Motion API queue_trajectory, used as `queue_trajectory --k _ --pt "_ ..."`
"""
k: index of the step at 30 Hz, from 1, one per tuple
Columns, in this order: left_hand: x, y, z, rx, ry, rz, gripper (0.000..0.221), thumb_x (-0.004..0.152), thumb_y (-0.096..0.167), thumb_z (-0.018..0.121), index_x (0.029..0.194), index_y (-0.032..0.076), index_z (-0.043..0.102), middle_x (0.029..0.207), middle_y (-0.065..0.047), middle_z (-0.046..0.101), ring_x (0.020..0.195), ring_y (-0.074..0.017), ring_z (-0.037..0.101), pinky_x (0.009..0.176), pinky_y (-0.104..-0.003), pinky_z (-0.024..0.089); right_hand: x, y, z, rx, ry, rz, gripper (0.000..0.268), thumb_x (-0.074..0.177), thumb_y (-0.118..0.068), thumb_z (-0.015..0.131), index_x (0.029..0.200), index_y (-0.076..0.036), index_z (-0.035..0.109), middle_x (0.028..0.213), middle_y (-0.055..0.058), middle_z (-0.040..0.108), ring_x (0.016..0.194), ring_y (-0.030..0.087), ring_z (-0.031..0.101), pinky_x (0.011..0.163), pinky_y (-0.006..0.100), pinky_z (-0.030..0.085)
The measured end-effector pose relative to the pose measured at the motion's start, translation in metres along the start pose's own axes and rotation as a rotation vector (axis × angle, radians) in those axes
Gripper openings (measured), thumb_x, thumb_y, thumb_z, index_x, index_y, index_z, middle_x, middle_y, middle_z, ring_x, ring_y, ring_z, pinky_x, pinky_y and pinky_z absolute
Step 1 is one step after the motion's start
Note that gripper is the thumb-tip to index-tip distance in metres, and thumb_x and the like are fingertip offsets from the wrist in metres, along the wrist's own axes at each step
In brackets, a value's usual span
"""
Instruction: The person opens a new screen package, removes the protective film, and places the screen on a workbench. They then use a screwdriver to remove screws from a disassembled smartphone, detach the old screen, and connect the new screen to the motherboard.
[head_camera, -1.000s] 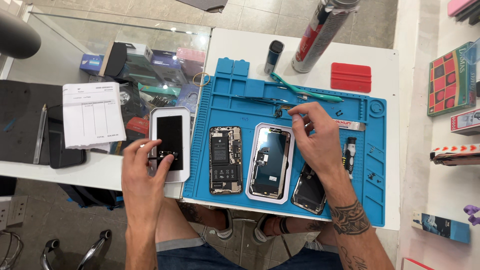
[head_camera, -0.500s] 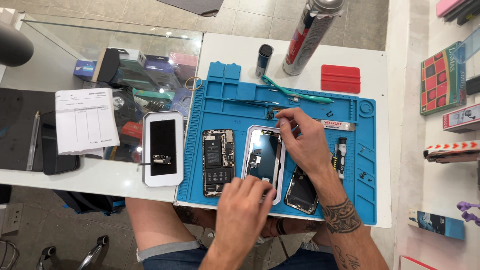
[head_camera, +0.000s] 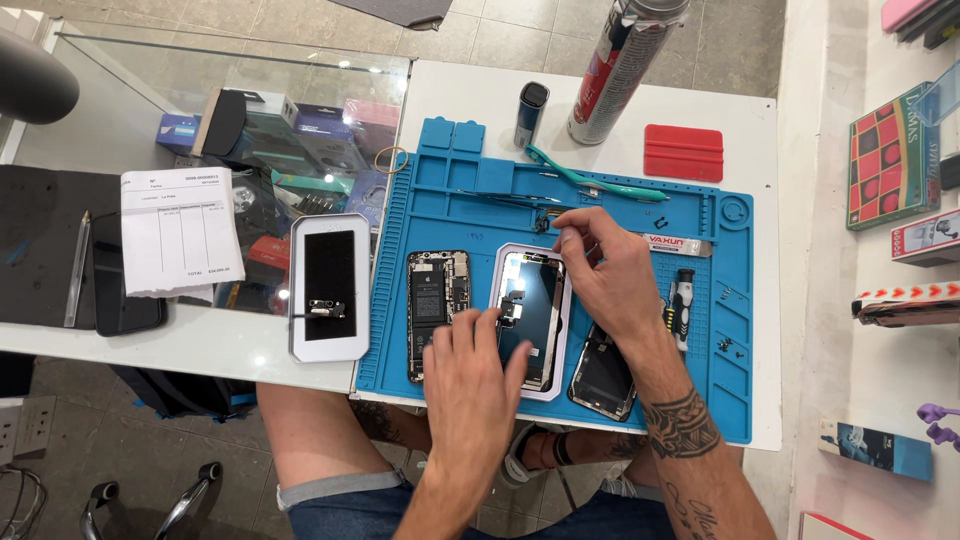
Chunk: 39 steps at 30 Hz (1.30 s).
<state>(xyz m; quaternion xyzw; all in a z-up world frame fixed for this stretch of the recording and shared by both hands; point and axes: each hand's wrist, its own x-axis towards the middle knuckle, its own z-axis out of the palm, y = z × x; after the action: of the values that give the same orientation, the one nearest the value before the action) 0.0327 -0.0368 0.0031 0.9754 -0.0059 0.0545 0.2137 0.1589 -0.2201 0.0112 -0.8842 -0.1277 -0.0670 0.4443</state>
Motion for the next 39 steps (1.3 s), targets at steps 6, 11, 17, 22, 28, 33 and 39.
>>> queue_trajectory --k 6,11,17,22,28,33,39 --pt "0.020 -0.007 0.005 0.027 0.061 0.087 0.018 0.108 0.026 0.080 0.122 0.015 0.077 0.122 -0.007 0.069 0.096 -0.0308 0.059 0.077 -0.047 0.049 0.000 -0.006 -0.002 0.029 -0.003 0.042 0.019 0.118 -0.016 0.060 0.123 -0.006 0.075 0.094 0.006 0.082 0.078 0.016 0.074 0.070 0.032 0.062" --pt "0.023 -0.013 0.004 0.001 0.078 0.149 0.013 0.109 0.024 0.080 0.116 0.014 0.077 0.118 -0.005 0.073 0.095 -0.0304 0.060 0.078 -0.046 0.050 0.001 -0.008 -0.004 0.026 0.003 0.046 0.019 0.118 -0.016 0.060 0.123 -0.006 0.076 0.093 0.005 0.082 0.076 0.016 0.074 0.069 0.031 0.061" --pt "0.025 -0.013 0.000 -0.052 0.105 0.177 0.009 0.110 0.020 0.080 0.112 0.011 0.079 0.108 -0.005 0.074 0.087 -0.0286 0.058 0.074 -0.045 0.052 0.001 -0.007 -0.005 0.026 -0.011 0.054 0.020 0.118 -0.017 0.061 0.126 -0.007 0.075 0.095 0.006 0.082 0.078 0.016 0.075 0.069 0.031 0.061" --pt "0.029 -0.007 -0.016 -0.149 0.003 0.118 0.013 0.112 0.016 0.074 0.120 0.015 0.085 0.106 -0.005 0.077 0.094 -0.0209 0.076 0.082 -0.035 0.061 0.000 0.006 0.002 0.135 0.069 0.022 0.017 0.113 -0.007 0.066 0.121 -0.013 0.080 0.086 0.009 0.083 0.070 0.023 0.074 0.062 0.033 0.061" --pt "0.033 0.009 -0.031 -0.351 0.054 0.157 0.009 0.111 0.011 0.074 0.114 0.003 0.076 0.115 -0.009 0.073 0.094 -0.0269 0.073 0.076 -0.043 0.064 -0.012 -0.048 -0.026 0.016 0.031 0.105 0.017 0.116 -0.015 0.061 0.120 -0.008 0.077 0.093 0.006 0.083 0.081 0.015 0.079 0.066 0.030 0.062" --pt "0.030 0.021 -0.041 -0.654 0.006 0.028 0.010 0.111 0.019 0.073 0.114 0.010 0.076 0.119 -0.002 0.073 0.098 -0.0198 0.077 0.084 -0.038 0.062 -0.053 -0.106 -0.041 -0.052 -0.182 0.660 0.037 0.110 -0.030 0.058 0.142 -0.024 0.076 0.116 -0.006 0.091 0.062 0.013 0.061 0.066 0.037 0.053" --pt "0.029 0.031 -0.055 -1.025 -0.152 -0.236 0.019 0.112 0.029 0.061 0.114 0.010 0.067 0.108 -0.003 0.076 0.086 -0.0143 0.081 0.066 -0.031 0.061 -0.074 -0.127 -0.027 0.028 -0.094 0.826 0.076 0.095 -0.054 0.072 0.162 -0.024 0.054 0.134 0.001 0.081 0.087 0.017 0.084 0.081 0.036 0.066"
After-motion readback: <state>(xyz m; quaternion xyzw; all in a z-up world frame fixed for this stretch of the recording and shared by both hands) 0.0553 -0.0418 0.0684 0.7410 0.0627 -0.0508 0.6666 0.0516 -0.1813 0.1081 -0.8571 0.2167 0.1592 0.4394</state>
